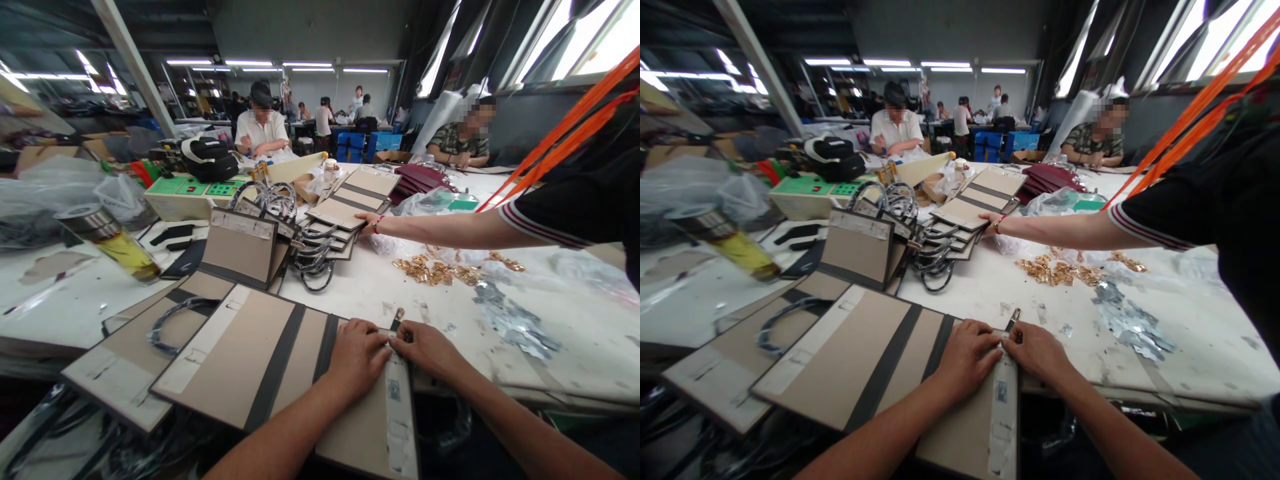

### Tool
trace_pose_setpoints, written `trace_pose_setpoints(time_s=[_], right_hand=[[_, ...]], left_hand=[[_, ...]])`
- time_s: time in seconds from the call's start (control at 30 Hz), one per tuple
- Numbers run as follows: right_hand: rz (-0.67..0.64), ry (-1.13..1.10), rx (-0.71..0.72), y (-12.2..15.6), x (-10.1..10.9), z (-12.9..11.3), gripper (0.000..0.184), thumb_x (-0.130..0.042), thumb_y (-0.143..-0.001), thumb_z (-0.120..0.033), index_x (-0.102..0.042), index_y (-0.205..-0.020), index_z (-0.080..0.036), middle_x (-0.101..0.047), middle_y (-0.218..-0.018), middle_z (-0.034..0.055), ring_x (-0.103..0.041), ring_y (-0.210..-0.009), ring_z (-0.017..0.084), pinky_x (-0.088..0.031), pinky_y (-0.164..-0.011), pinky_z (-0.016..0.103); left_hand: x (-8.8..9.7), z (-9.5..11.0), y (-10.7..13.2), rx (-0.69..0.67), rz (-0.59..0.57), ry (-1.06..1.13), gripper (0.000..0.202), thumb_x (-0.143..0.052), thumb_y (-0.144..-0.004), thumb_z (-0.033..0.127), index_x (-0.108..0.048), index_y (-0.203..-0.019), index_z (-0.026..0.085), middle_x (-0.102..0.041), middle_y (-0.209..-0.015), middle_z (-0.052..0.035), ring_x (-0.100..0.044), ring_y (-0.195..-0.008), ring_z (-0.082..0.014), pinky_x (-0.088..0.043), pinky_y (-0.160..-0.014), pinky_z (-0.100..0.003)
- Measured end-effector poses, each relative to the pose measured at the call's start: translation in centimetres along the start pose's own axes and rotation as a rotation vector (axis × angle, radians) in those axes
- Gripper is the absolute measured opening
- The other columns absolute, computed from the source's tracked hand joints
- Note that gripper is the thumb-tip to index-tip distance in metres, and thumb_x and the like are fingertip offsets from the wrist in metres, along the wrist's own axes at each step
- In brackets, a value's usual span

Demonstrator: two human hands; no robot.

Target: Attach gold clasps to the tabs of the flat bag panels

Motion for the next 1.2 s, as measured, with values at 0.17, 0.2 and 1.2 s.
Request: trace_pose_setpoints(time_s=[0.17, 0.2, 1.2], right_hand=[[0.144, -0.253, 0.071, 1.2, 2.7, -0.7, 0.033, -0.068, -0.092, -0.045, -0.064, -0.069, -0.021, -0.063, -0.065, -0.0012, -0.059, -0.066, 0.017, -0.041, -0.064, 0.029], [0.225, -0.388, 0.092, 1.6, 3.3, -0.9, 0.039, -0.068, -0.092, -0.05, -0.062, -0.067, -0.021, -0.059, -0.061, -0.0022, -0.055, -0.061, 0.016, -0.04, -0.061, 0.029], [0.432, -1.009, 0.375, 0.4, 2.8, -5.3, 0.052, -0.063, -0.1, -0.045, -0.047, -0.055, -0.024, -0.046, -0.047, -0.0042, -0.044, -0.044, 0.012, -0.036, -0.048, 0.029]], left_hand=[[-0.8, 0.0, -1.0, 0.032, 0.066, -0.005, 0.005, -0.08, -0.093, 0.033, -0.079, -0.098, 0.031, -0.072, -0.106, -0.0007, -0.059, -0.108, -0.0246, -0.041, -0.093, -0.044], [-0.8, 0.0, -1.0, 0.032, 0.067, 0.001, 0.006, -0.081, -0.092, 0.032, -0.079, -0.098, 0.031, -0.072, -0.107, -0.0006, -0.059, -0.108, -0.0246, -0.04, -0.092, -0.044], [-0.1, -0.2, -0.9, 0.002, -0.004, 0.043, 0.031, -0.069, -0.089, 0.016, -0.081, -0.112, 0.033, -0.073, -0.114, -0.002, -0.057, -0.112, -0.0253, -0.041, -0.099, -0.044]])
Point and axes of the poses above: each hand's wrist, its own y-axis away from the middle knuckle, its own x-axis out of the back of the hand, z = x × y, the point moved 1 cm from there along -y, towards the middle knuckle
